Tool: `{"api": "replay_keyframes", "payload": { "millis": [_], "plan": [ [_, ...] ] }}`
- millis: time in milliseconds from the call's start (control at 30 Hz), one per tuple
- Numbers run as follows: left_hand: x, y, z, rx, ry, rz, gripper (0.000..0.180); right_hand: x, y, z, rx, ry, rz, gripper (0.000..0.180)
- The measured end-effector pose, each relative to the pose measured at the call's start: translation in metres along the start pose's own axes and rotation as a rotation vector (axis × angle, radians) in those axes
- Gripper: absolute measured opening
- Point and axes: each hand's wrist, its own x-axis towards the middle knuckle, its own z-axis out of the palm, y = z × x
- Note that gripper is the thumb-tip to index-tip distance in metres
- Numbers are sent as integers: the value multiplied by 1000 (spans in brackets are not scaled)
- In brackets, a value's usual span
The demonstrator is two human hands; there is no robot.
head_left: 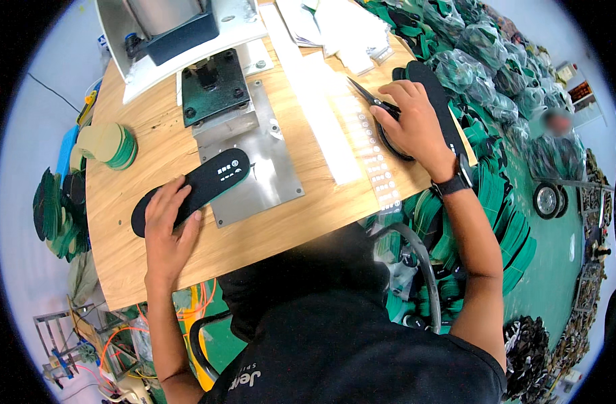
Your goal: The person uses shears to cut a strip of stickers and applies the stickers to green shoe insoles before placing them under a small press.
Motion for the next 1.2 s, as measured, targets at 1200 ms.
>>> {"api": "replay_keyframes", "payload": {
  "millis": [1200],
  "plan": [
    [-50, 14, 14, -85, -107, 58, 45, -83, -224, 1, 1275, -844, 708, 41]
  ]
}}
